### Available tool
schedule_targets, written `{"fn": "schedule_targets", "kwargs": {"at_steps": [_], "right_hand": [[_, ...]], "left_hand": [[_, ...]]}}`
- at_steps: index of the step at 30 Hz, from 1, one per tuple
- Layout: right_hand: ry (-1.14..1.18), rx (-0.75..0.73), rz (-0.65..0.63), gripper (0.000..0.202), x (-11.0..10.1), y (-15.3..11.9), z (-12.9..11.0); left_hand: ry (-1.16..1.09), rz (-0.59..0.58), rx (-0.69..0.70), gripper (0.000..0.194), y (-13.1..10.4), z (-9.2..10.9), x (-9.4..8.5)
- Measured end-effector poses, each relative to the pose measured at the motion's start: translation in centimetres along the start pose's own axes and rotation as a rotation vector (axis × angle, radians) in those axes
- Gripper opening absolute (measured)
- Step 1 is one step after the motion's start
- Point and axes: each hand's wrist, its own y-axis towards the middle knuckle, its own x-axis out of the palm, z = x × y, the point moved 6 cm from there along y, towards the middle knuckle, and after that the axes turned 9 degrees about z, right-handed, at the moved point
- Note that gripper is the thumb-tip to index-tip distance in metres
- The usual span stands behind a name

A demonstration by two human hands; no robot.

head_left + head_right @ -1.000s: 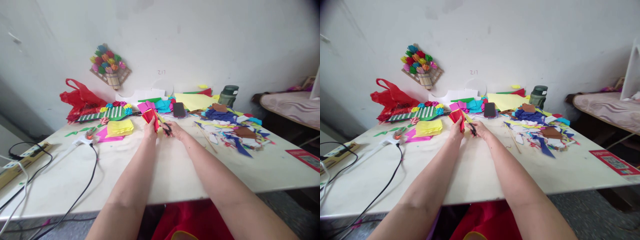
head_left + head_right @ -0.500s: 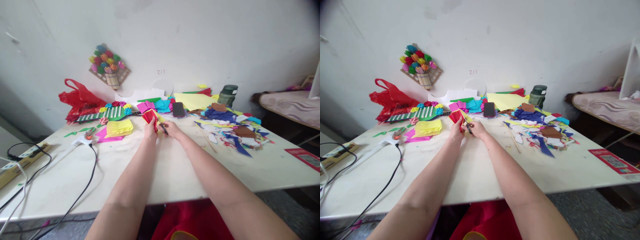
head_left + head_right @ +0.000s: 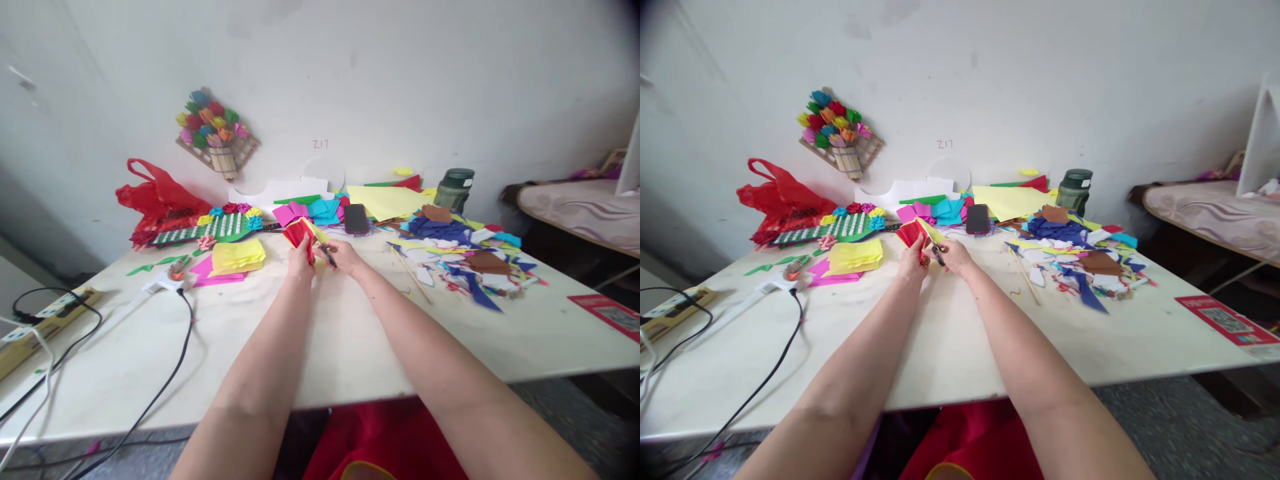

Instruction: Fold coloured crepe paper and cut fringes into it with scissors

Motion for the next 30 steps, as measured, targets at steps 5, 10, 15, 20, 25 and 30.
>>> {"fn": "schedule_targets", "kwargs": {"at_steps": [5, 10, 15, 20, 25, 30], "right_hand": [[0.049, 0.098, -0.193, 0.035, -0.7, -0.7, 0.2], [0.092, 0.157, -0.51, 0.036, -2.6, -2.3, -0.3], [0.152, 0.071, -0.432, 0.036, -4.9, -1.8, -0.8], [0.235, 0.013, -0.019, 0.037, -4.4, -0.3, -1.3], [0.184, 0.038, 0.174, 0.044, -2.1, -0.1, -1.8], [0.035, -0.05, 0.267, 0.039, -1.9, 0.8, -0.7]], "left_hand": [[0.055, 0.081, 0.094, 0.022, 0.9, 0.9, -1.1], [0.055, 0.098, 0.145, 0.023, 2.1, 1.4, -1.9], [0.074, 0.024, 0.165, 0.024, 2.2, 1.2, -1.5], [0.087, -0.113, 0.199, 0.031, 1.9, 0.0, -0.4], [0.106, -0.224, 0.213, 0.033, 1.4, -1.0, 0.6], [0.099, -0.19, 0.212, 0.031, 0.4, -1.1, 0.9]]}}
